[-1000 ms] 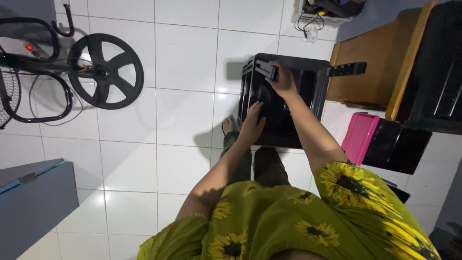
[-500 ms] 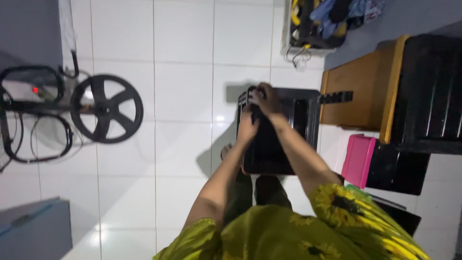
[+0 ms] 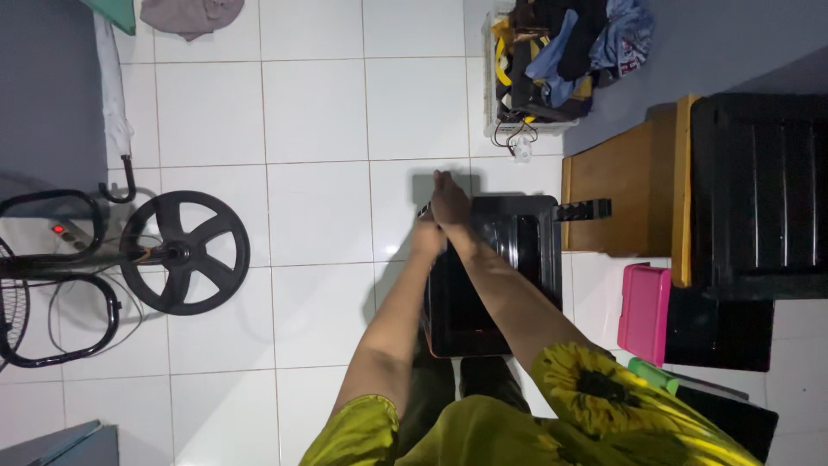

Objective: The person assembles a stack of plastic storage containers by inserting black plastic side pieces into slots on the container bodies. They handle multiple containers with different colored bases and lids, fitting the side pieces one by one.

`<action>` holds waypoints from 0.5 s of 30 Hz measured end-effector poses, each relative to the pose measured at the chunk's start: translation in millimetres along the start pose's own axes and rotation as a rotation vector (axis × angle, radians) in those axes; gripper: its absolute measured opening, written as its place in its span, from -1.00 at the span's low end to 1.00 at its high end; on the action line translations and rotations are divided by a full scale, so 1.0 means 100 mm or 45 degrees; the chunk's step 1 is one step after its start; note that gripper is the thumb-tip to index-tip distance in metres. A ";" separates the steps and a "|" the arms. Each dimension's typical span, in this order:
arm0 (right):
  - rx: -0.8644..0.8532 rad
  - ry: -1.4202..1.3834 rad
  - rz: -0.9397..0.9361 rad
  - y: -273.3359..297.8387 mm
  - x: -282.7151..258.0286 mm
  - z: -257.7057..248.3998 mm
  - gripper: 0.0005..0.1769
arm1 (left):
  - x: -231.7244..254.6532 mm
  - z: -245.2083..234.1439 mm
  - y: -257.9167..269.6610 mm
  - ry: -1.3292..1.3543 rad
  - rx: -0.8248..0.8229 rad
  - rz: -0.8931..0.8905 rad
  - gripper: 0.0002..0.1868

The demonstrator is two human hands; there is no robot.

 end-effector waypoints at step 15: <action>0.424 1.051 -1.052 0.22 0.46 0.09 -0.60 | -0.02 0.07 0.07 -0.095 -0.335 -0.001 -0.72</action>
Point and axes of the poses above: each hand's wrist, its own y-axis away from the middle knuckle, its own z-axis out of the palm, x = y × z, the point moved 3 cm from there along -y, towards the middle knuckle, and after that the axes turned 14 degrees about -y, right-handed, at the moved point
